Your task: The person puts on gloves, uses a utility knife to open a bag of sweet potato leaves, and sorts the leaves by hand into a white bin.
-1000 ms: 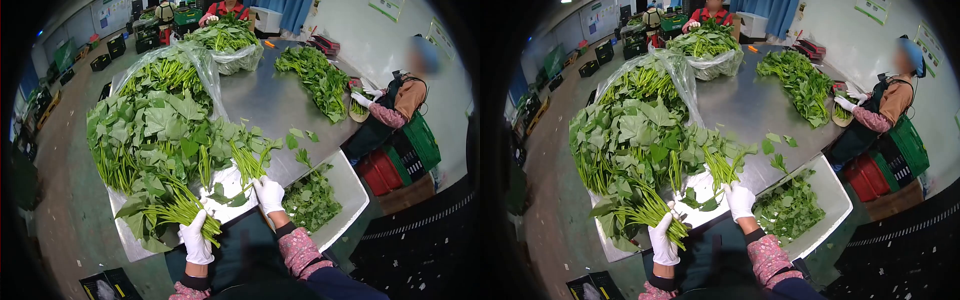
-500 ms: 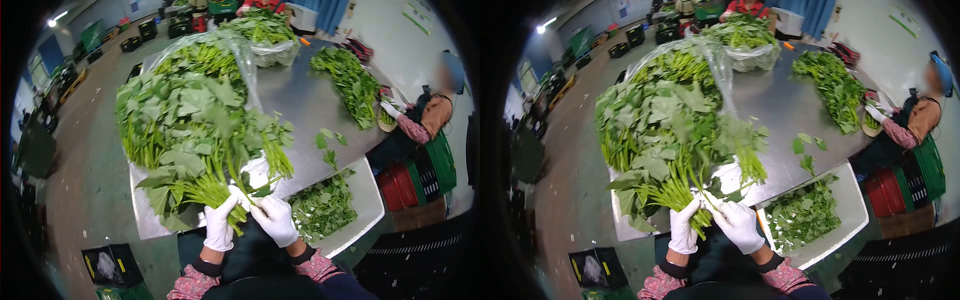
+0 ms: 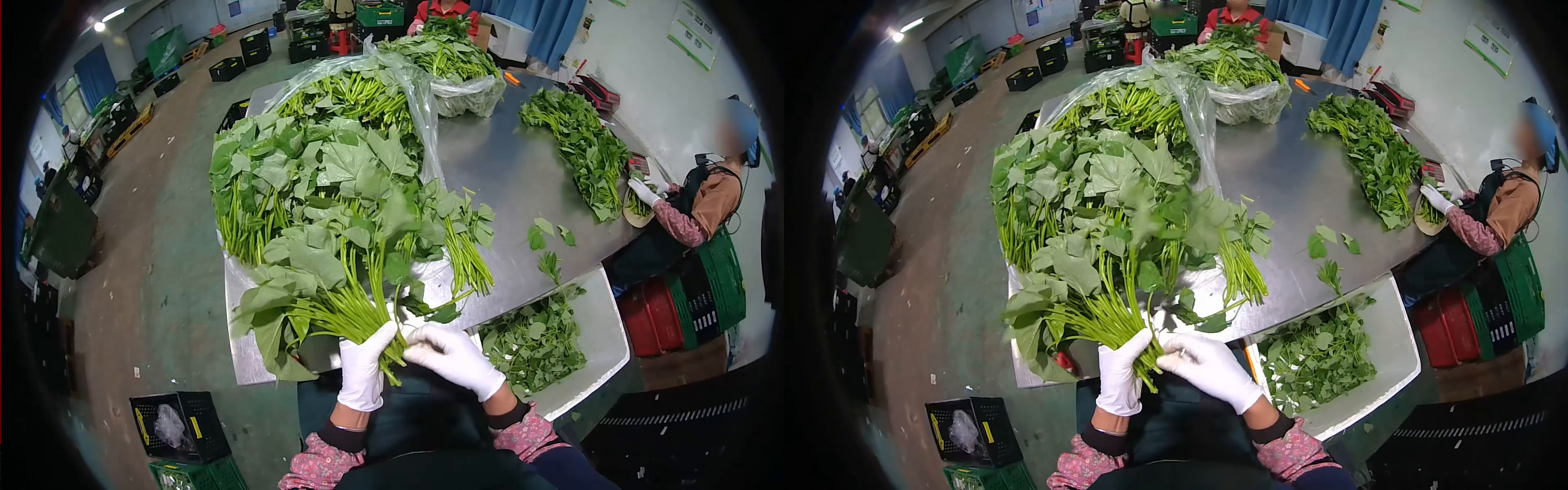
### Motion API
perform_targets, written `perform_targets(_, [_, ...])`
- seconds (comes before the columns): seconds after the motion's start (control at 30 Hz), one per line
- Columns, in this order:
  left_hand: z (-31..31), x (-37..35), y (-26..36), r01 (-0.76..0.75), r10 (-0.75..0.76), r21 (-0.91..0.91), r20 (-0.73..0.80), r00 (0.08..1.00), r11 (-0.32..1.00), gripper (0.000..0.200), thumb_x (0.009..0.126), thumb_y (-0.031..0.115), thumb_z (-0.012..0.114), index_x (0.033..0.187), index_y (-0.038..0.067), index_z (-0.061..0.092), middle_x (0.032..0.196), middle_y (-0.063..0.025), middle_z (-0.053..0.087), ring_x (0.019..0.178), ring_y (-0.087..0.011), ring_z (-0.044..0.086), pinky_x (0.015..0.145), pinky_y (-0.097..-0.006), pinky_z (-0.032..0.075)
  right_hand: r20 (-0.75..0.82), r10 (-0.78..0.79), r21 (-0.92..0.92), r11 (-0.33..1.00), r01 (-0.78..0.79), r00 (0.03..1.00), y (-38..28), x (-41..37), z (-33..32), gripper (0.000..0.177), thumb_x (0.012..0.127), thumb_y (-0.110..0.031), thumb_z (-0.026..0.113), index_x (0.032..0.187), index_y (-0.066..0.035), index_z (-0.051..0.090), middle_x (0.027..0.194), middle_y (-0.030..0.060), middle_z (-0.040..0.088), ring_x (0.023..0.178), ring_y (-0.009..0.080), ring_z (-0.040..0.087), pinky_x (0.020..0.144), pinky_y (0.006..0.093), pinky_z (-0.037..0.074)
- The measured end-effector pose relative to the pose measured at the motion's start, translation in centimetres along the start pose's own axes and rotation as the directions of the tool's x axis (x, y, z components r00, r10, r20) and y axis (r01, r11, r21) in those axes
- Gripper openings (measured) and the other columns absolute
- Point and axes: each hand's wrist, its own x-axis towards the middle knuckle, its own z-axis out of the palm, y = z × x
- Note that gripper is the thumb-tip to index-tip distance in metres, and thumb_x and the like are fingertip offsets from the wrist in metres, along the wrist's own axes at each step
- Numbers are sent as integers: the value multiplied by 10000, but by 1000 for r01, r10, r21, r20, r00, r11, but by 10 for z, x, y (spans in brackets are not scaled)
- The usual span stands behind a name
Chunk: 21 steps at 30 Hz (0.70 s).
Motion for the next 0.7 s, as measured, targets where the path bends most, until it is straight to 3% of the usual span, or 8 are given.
perform_targets(0.07, [-3, 1, -2, 41, -42, 30, 31, 999, 999, 284, 843, -63, 667, 1110, 26, 629, 1008, -43, 676, 864, -131, 657, 766, -268, 536, 96, 274, 402, 869, -289, 957, 13, 4, 2, 202, 890, -187, 701, 988, -24, 633, 840, -1, 619, 726, 95, 577, 664, 241, 469])
perform_targets(0.1, [3, -3, 0, 33, -35, 26, 42, 999, 999, 281, 838, -65, 669, 1104, 21, 629, 1011, -53, 677, 871, -137, 659, 771, -269, 538, 17, 146, 376, 916, -142, 989, 29, 5, 11, 190, 902, -147, 695, 1012, -12, 621, 871, -39, 608, 750, 44, 537, 665, 215, 452])
perform_targets(0.33, [17, -7, -6, -65, 62, -80, -37, 997, 995, 134, 862, 3, 661, 990, 6, 622, 929, -78, 657, 854, -173, 633, 800, -309, 518, -202, 252, 677, 734, -51, 946, 9, -2, 17, 110, 908, -93, 675, 846, -59, 591, 744, -34, 568, 609, 31, 497, 558, 186, 401])
perform_targets(0.43, [21, -3, 13, -158, 146, -98, -121, 982, 983, 132, 896, 10, 637, 1018, 17, 588, 899, -61, 617, 796, -167, 617, 763, -325, 531, -572, 357, 650, 747, 142, 738, 13, 1, -2, 141, 942, -99, 588, 814, -51, 554, 677, 15, 561, 481, 73, 467, 480, 218, 382])
perform_targets(0.53, [11, 7, 29, -218, 195, -160, -148, 970, 963, 143, 899, 24, 641, 1031, 9, 589, 848, -77, 623, 738, -171, 613, 696, -296, 522, -792, 294, 592, 580, 560, 534, 36, 9, -69, 213, 1021, -230, 493, 986, -40, 581, 850, 31, 568, 630, 92, 519, 556, 217, 419])
perform_targets(0.6, [0, 15, 24, -202, 186, -134, -124, 975, 970, 142, 900, 22, 634, 1031, -5, 588, 822, -80, 615, 733, -175, 612, 694, -294, 522, -826, 282, 526, 699, 485, 489, 65, 14, -99, 346, 1023, -330, 486, 1165, -32, 588, 925, 16, 585, 744, 101, 566, 652, 242, 467])
perform_targets(0.63, [-5, 16, 19, -124, 110, -164, -89, 990, 979, 146, 899, 20, 630, 1033, -15, 587, 822, -80, 611, 735, -177, 611, 693, -296, 523, -841, 184, 333, 918, 217, 509, 84, 22, -107, 354, 988, -359, 532, 1143, -50, 603, 943, 32, 596, 765, 134, 586, 680, 270, 481])
perform_targets(0.7, [-10, 21, 3, -6, 7, -218, 3, 1000, 976, 173, 891, 18, 624, 1054, -27, 586, 830, -88, 608, 743, -184, 610, 688, -312, 530, -758, 68, -133, 958, -256, 649, 116, 30, -109, 378, 916, -407, 606, 1105, -81, 628, 990, 82, 620, 834, 219, 622, 741, 340, 500])
